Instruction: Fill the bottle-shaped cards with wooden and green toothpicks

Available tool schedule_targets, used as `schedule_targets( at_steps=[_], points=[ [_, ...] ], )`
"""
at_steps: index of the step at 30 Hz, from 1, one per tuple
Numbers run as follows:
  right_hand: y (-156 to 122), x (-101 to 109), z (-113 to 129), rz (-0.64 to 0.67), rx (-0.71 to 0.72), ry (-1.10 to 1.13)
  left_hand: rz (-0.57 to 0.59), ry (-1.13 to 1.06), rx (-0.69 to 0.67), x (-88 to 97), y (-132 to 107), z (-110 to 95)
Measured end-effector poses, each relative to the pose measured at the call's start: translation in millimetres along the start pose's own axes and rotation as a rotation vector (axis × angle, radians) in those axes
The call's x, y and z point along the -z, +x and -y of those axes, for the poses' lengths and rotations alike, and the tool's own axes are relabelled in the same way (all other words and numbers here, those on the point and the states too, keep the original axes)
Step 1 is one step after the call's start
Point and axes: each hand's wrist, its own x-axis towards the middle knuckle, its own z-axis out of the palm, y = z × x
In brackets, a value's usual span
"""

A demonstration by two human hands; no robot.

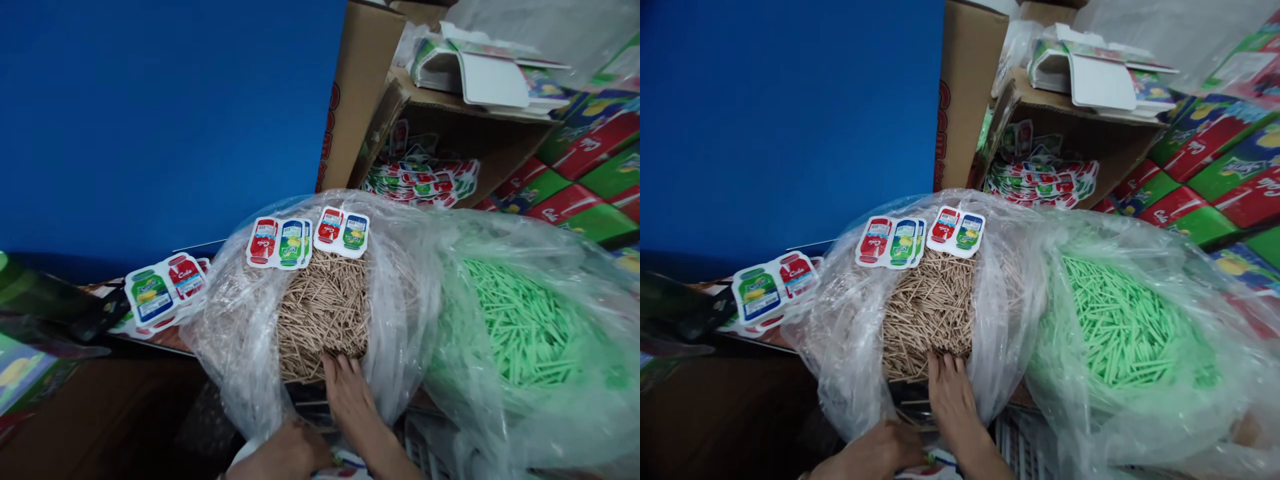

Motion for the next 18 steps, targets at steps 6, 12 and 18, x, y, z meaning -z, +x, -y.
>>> schedule_targets(
  at_steps=[6, 12, 18],
  points=[
    [-2.5, 18.1, 2.7, -0.029, 0.014, -0.104, -0.038, 0.094, -0.091, -15.7, 4.8, 4.0],
    [13.3, 27.8, -0.2, 0.117, -0.076, -0.002, -0.115, 0.078, -0.081, -26.6, 6.2, 7.3],
    [13.8, 26.4, -1.4, 0.116, -0.083, 0.040, -0.189, 0.077, -0.027, -57.7, 7.0, 18.7]
  ],
)
